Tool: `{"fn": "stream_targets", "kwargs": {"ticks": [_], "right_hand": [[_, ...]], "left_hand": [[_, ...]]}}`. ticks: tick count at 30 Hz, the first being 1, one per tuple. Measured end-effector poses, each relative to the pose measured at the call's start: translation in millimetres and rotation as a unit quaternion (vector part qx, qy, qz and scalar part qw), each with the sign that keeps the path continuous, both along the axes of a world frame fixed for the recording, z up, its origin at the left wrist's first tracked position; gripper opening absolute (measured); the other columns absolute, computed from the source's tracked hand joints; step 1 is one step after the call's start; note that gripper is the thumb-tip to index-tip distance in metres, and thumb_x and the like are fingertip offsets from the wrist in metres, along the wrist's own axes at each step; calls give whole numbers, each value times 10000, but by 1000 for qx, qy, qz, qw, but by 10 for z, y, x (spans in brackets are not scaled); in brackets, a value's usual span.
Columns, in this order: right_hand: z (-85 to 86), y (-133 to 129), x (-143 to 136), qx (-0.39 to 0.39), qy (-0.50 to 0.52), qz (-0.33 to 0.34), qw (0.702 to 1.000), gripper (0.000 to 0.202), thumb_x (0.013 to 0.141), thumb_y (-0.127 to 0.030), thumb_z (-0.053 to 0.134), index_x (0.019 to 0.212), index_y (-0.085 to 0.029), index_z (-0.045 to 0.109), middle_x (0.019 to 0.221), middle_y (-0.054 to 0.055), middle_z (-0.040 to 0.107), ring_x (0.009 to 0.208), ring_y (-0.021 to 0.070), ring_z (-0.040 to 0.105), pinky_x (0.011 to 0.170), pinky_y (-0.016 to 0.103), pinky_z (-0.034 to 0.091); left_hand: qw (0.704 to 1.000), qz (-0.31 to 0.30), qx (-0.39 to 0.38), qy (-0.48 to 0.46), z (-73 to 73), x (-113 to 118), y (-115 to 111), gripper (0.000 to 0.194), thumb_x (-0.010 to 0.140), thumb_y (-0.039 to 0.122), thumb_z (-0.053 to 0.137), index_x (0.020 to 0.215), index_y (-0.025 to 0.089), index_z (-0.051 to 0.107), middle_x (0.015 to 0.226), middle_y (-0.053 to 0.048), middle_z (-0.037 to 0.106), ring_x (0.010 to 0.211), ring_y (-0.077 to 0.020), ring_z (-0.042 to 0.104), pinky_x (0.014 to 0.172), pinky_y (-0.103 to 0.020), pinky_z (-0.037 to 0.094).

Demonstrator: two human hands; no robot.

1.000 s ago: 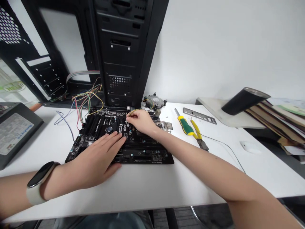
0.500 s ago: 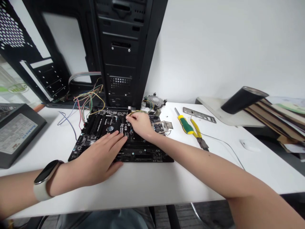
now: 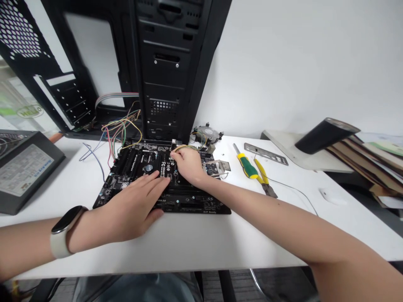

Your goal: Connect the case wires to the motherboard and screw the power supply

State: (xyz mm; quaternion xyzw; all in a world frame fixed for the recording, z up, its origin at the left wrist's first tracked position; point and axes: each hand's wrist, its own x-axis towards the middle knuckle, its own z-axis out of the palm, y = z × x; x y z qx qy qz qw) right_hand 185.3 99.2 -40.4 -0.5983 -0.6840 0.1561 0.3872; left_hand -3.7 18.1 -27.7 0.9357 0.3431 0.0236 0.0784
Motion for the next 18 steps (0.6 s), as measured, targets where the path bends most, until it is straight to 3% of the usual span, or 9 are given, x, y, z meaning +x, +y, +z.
{"fn": "stream_targets", "kwargs": {"ticks": [6,13,18], "right_hand": [[8,-1,-11,1,14,-7,1000,163,801,-203,590,647,-185,640,812,56,718,829,213,659,838,348,471],[22,5,1,-4,87,-12,996,294,882,-295,490,621,-176,554,755,33,664,655,143,653,623,248,468],[-16,59,20,-21,144,-9,989,273,832,-350,556,623,-174,574,672,42,646,670,163,625,670,289,506]], "left_hand": [[1000,-6,11,-3,-11,-1,0,644,930,349,428,1482,48,292,1488,-200,417,1441,-373,271,1169,-518,270],[999,-9,24,-20,-33,-19,6,631,936,360,410,1477,55,295,1475,-193,435,1438,-365,282,1165,-506,279],[1000,-5,24,-14,-23,-21,-7,623,929,355,424,1470,68,308,1475,-183,443,1435,-356,296,1168,-497,283]]}}
